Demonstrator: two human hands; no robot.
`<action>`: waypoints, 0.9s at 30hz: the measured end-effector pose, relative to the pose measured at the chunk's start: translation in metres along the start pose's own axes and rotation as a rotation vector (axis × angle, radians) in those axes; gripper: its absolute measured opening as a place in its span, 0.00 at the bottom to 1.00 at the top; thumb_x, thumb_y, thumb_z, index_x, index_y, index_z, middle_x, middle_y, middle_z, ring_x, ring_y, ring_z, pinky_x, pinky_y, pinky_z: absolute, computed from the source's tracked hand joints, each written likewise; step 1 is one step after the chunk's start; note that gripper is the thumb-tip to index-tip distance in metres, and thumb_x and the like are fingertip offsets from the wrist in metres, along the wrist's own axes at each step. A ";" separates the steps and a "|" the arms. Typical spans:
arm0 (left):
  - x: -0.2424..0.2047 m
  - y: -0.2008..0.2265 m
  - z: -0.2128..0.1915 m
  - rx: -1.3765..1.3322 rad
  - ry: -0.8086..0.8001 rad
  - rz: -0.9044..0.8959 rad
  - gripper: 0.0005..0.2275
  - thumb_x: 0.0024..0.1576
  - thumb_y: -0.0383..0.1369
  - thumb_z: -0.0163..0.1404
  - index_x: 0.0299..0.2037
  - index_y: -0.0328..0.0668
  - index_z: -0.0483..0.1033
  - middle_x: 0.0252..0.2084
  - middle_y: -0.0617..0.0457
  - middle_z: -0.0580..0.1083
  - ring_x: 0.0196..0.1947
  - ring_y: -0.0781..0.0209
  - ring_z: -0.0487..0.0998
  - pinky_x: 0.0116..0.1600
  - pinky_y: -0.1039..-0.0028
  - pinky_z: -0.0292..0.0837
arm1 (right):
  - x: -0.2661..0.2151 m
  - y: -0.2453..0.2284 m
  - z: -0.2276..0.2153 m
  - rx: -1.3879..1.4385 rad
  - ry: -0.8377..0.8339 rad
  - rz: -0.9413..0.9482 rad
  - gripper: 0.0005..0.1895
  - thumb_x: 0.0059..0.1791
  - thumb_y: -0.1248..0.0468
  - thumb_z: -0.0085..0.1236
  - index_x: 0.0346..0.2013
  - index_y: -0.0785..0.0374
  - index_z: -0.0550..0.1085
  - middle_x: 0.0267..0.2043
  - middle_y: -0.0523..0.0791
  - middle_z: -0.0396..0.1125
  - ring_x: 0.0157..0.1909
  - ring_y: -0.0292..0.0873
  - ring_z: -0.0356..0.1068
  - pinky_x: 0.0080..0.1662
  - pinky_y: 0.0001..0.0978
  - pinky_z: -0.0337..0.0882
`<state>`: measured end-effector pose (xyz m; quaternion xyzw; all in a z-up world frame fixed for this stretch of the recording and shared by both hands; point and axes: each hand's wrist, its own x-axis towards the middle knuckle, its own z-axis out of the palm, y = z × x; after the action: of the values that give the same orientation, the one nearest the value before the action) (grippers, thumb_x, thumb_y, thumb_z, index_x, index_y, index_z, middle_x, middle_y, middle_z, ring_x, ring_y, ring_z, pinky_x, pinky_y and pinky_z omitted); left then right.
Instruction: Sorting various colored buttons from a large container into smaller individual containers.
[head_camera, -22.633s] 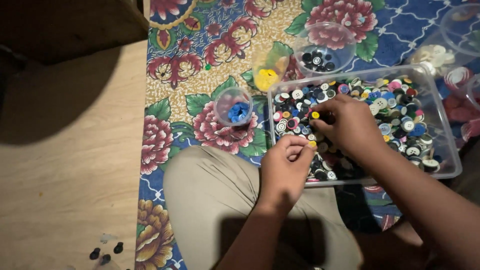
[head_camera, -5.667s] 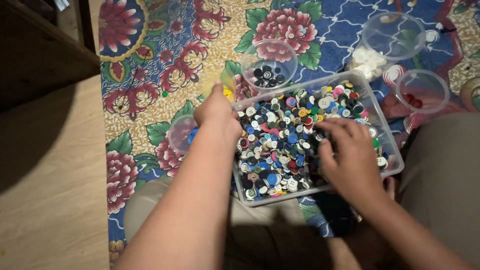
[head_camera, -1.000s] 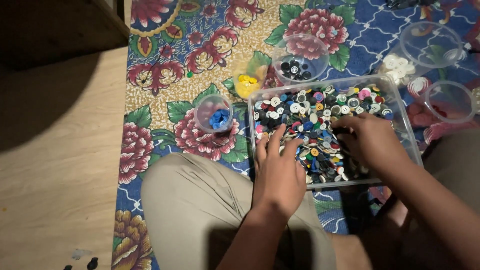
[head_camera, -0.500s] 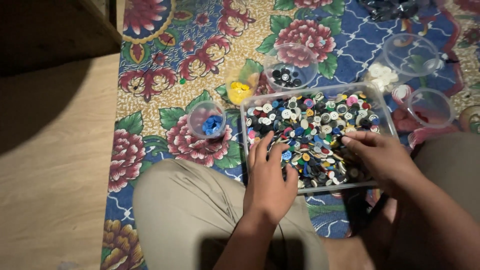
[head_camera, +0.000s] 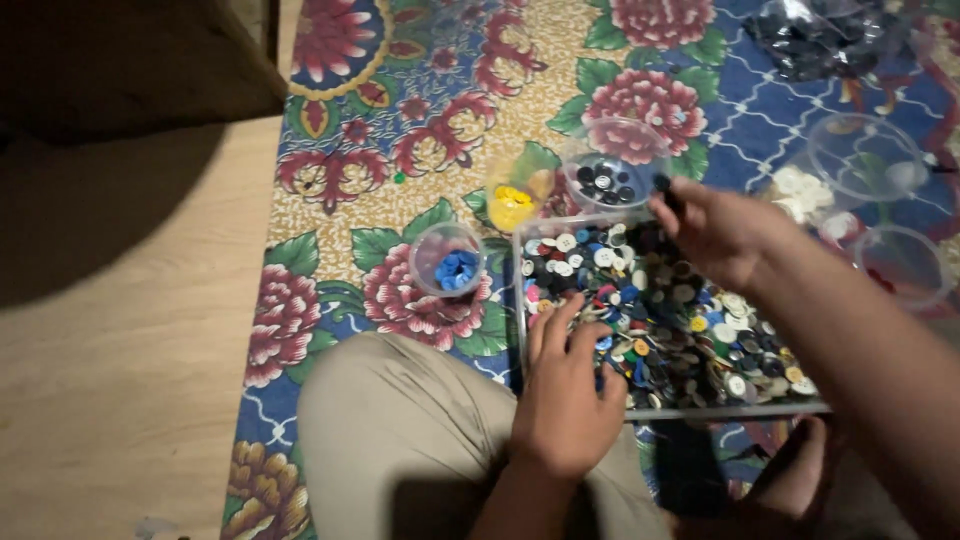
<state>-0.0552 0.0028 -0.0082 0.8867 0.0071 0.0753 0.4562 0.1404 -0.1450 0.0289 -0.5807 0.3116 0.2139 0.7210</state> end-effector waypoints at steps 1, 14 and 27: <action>0.000 0.001 -0.001 0.001 0.006 -0.006 0.16 0.50 0.26 0.49 0.51 0.34 0.73 0.70 0.36 0.61 0.72 0.31 0.54 0.68 0.47 0.55 | -0.001 -0.002 0.001 -0.006 -0.005 0.002 0.16 0.56 0.61 0.49 0.56 0.64 0.71 0.52 0.42 0.72 0.51 0.29 0.74 0.52 0.09 0.76; -0.002 -0.001 0.000 0.027 -0.027 0.016 0.15 0.50 0.27 0.50 0.49 0.36 0.75 0.67 0.39 0.64 0.71 0.37 0.56 0.70 0.51 0.56 | -0.066 0.083 -0.078 -0.634 0.328 -0.440 0.22 0.53 0.66 0.47 0.61 0.66 0.73 0.50 0.52 0.72 0.46 0.46 0.72 0.47 0.34 0.70; -0.007 -0.005 0.001 0.006 0.021 0.032 0.18 0.50 0.28 0.51 0.52 0.38 0.75 0.68 0.40 0.65 0.70 0.38 0.59 0.69 0.55 0.59 | -0.113 0.050 -0.067 -0.605 0.106 -0.250 0.22 0.53 0.72 0.45 0.61 0.62 0.76 0.56 0.45 0.73 0.52 0.42 0.70 0.55 0.31 0.67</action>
<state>-0.0614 0.0045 -0.0141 0.8873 -0.0020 0.0919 0.4520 0.0127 -0.1923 0.0644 -0.8125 0.1977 0.1761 0.5193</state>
